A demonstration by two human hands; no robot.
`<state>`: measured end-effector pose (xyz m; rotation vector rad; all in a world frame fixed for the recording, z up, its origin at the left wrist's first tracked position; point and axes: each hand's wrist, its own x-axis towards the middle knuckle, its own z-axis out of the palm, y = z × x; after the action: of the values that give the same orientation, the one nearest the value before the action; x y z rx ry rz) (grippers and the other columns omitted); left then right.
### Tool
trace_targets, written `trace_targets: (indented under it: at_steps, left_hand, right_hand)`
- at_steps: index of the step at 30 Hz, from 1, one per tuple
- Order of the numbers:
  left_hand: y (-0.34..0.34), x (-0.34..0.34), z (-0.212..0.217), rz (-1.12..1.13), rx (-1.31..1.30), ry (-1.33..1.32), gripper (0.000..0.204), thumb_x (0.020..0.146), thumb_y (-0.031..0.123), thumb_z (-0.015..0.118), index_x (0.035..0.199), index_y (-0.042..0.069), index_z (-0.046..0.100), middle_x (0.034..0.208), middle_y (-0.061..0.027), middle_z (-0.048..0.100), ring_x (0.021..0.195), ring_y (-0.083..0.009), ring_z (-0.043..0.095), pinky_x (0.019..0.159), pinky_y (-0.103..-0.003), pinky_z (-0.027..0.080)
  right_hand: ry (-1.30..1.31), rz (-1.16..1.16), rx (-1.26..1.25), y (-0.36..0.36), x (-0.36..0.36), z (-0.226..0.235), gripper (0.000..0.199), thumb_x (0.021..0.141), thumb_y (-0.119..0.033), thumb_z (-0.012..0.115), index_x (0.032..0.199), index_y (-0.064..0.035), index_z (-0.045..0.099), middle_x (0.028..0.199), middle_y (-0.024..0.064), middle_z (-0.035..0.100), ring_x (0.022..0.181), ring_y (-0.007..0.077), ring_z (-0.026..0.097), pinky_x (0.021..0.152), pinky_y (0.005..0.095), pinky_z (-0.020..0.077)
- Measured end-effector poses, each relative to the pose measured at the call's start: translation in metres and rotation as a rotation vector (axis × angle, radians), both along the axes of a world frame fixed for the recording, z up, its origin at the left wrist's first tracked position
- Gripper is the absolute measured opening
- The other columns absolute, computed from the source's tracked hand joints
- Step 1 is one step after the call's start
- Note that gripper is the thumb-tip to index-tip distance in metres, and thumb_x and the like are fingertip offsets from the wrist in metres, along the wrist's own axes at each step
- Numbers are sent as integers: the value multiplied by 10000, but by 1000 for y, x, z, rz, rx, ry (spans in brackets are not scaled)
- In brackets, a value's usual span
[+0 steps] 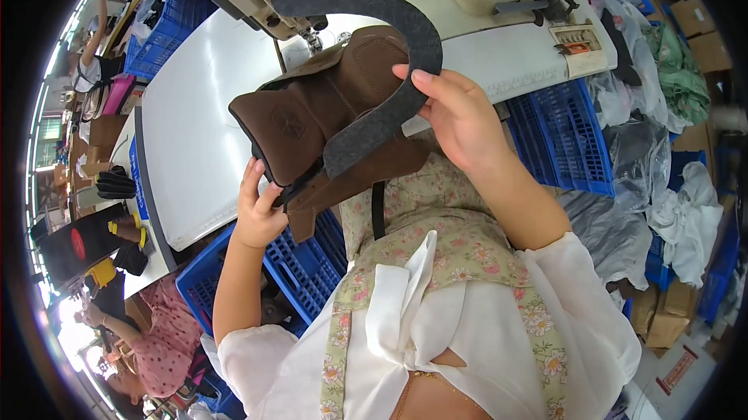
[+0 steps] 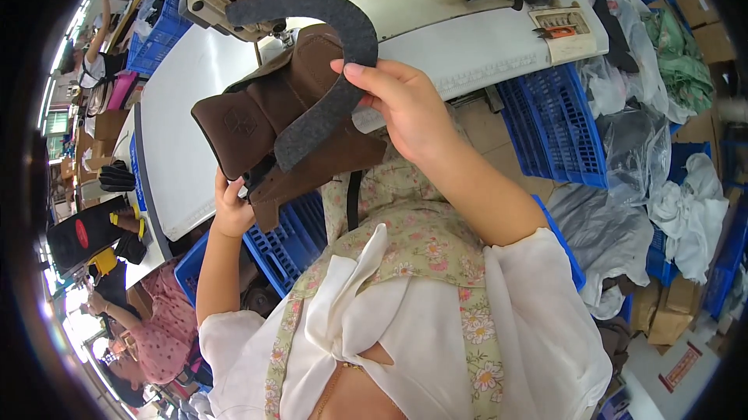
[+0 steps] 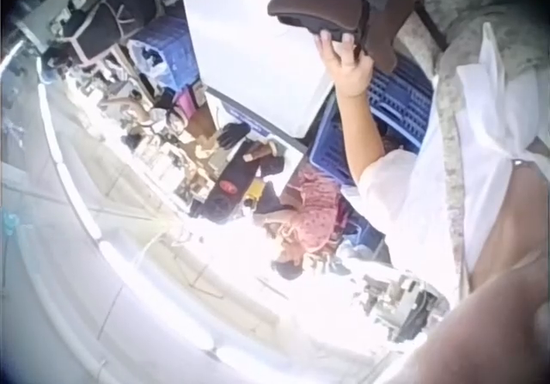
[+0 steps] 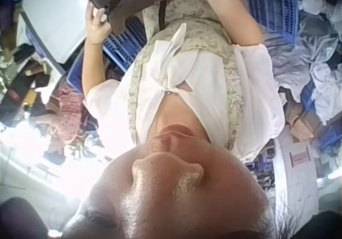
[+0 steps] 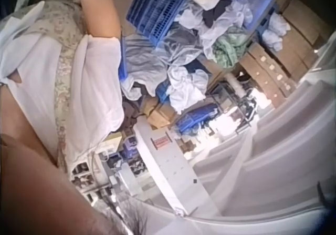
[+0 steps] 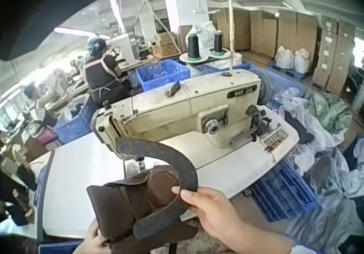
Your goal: Sewing a leather shoe upper using an industrial sewing machine.
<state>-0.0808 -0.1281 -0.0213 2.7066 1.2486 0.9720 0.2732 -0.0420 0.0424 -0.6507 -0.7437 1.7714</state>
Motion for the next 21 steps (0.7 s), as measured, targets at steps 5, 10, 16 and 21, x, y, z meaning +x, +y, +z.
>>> trace_targets:
  at_steps: [5,10,16,21]
  left_hand:
    - [-5,0,6,14,11,36,706,646,165,845,1279,186,535,1467,-148,361,1306,-448,424,1029,-525,443]
    - [-14,12,55,-170,28,359,163,680,211,733,787,98,683,1434,-33,410,1256,-412,474,906,-515,519]
    - [7,21,93,327,-125,-520,333,933,142,522,680,-55,609,1019,-214,654,995,-270,635,834,-368,499]
    - [73,40,137,269,-551,-403,478,856,306,689,1225,17,593,1282,-137,578,1198,-254,539,1007,-376,425]
  right_hand:
    - [23,14,5,1,-1,-4,285,917,-198,637,1112,6,676,1152,80,669,985,108,569,874,287,420]
    - [-130,-35,-37,-20,-1,-11,217,925,-122,627,1072,34,661,1155,111,664,974,137,601,864,315,469]
    - [-463,2,119,-54,1,-16,244,925,-146,668,1099,26,679,1126,24,623,1008,104,569,849,227,439]
    - [-359,-81,319,-58,-7,-24,219,916,-90,670,1103,23,668,1138,60,623,984,100,577,832,238,460]
